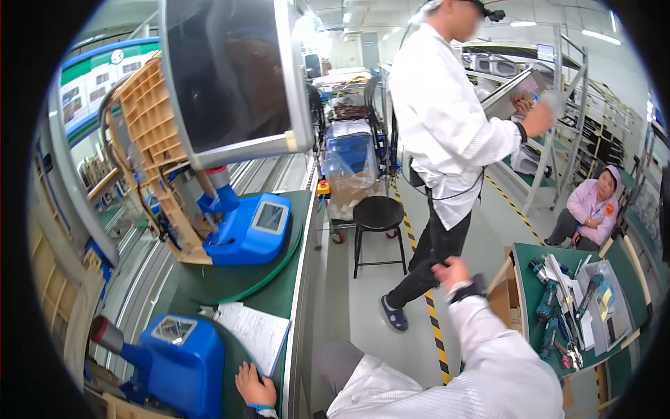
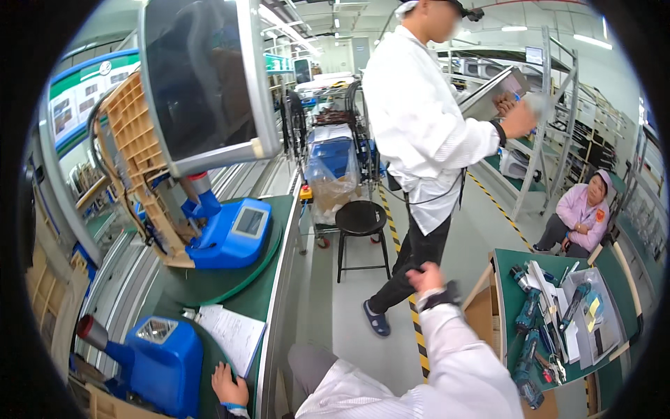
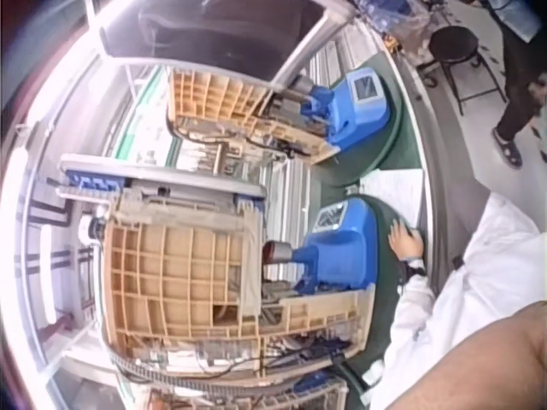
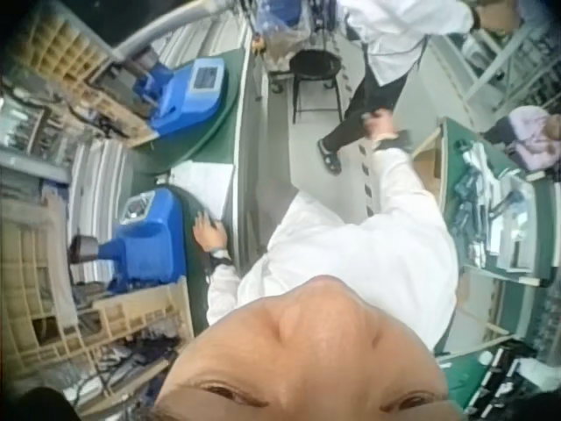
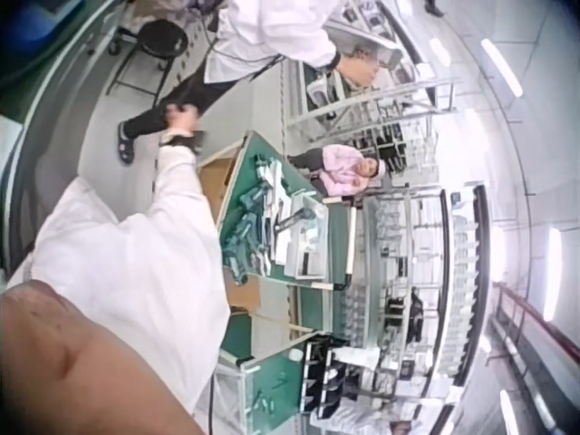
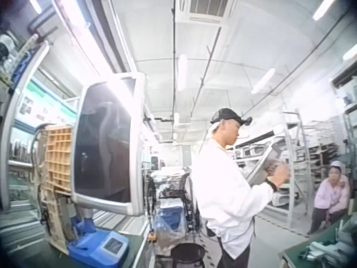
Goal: Trimming material from an electronic component housing using a utility knife and recording the inspection on a checklist.
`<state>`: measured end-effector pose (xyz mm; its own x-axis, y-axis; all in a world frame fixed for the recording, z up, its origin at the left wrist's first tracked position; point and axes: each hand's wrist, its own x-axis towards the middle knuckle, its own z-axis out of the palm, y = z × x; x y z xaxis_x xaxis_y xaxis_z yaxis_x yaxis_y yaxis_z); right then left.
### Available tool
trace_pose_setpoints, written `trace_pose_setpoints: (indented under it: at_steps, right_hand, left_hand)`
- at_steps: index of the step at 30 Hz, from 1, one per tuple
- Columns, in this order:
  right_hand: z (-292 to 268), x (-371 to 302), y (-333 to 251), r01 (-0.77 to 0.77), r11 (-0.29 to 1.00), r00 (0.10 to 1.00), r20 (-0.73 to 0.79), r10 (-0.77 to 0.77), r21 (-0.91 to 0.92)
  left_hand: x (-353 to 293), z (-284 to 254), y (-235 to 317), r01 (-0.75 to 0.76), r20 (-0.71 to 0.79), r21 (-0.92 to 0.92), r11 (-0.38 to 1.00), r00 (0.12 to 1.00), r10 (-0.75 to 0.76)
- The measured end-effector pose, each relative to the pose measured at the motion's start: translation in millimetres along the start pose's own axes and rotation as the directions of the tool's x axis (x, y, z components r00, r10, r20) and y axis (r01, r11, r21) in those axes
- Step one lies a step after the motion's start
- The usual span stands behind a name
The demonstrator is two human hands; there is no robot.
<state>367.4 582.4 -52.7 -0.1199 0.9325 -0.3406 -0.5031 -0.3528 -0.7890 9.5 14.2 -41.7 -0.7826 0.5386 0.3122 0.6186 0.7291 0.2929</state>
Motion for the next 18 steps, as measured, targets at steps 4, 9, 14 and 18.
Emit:
trace_pose_setpoints:
  at_steps: [4,9,14,18]
  right_hand:
    - [-58.8,-28.5,-175.6,0.367,0.911,0.929,-0.117,-0.350,0.186]
    - [-4.3,-98.1,-271.4,0.596,0.800,0.798,-0.155,-0.582,0.069]
    - [5.4,-101.6,-308.0,0.762,0.605,0.623,0.008,-0.782,-0.231]
    - [1.1,-91.9,-335.0,0.655,0.729,0.734,-0.066,-0.676,-0.199]
  left_hand:
    - [11.7,6.5,20.7,-0.049,0.007,-0.116,0.992,0.999,0.050]
    - [-8.5,-4.6,10.0,-0.035,0.004,-0.122,0.992,0.999,0.036]
    - [-12.5,-5.5,8.6,-0.037,0.012,-0.141,0.989,0.999,0.039]
    - [-17.1,-8.7,7.5,-0.028,0.008,-0.139,0.990,1.000,0.030]
